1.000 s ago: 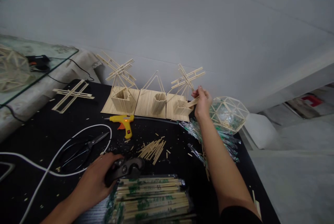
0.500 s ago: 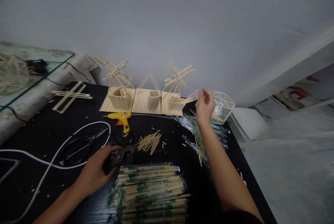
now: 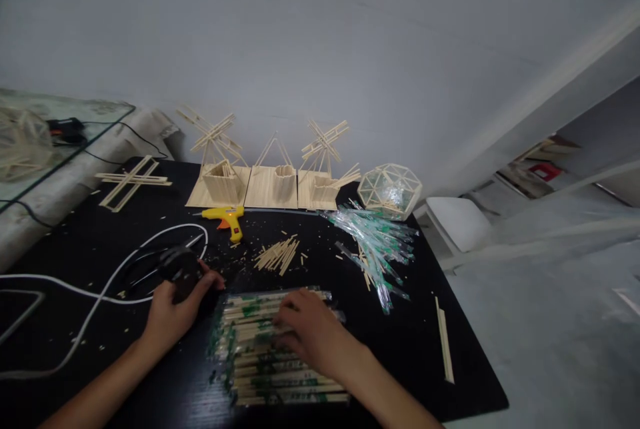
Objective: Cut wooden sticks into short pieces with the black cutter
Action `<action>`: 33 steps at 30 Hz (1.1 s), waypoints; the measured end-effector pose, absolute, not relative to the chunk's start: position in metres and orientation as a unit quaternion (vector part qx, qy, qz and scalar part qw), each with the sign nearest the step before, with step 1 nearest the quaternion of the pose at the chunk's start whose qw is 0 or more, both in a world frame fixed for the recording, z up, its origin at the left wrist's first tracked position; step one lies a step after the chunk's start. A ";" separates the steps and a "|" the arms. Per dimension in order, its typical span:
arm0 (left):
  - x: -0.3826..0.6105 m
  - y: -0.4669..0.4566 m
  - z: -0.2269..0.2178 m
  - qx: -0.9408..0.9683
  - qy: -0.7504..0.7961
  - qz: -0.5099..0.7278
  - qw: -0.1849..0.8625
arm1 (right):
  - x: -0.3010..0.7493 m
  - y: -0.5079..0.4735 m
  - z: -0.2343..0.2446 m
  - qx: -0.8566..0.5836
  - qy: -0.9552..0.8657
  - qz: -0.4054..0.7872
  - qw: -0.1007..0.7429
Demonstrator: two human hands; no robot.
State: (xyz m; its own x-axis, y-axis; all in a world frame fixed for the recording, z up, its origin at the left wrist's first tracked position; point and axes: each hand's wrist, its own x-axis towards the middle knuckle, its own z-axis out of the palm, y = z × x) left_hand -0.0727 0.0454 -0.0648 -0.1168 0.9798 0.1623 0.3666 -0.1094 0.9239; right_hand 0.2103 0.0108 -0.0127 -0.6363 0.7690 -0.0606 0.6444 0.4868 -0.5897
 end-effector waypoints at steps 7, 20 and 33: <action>-0.074 0.045 -0.067 0.593 0.561 0.455 0.355 | 0.207 0.005 -0.019 -0.425 -0.860 0.230 0.164; -0.075 0.046 -0.051 0.637 0.588 0.415 0.277 | 0.213 0.042 0.022 -0.535 -0.667 0.287 0.432; -0.076 0.048 -0.051 0.642 0.588 0.411 0.268 | 0.146 0.088 -0.029 -0.437 -0.817 0.348 0.142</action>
State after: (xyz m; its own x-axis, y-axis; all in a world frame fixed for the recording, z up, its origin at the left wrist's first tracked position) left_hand -0.0758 0.0475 -0.0505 -0.0306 0.9767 0.2125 0.5356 -0.1635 0.8285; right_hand 0.1461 0.0880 -0.0292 -0.5781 0.8128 -0.0724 0.6148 0.3755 -0.6935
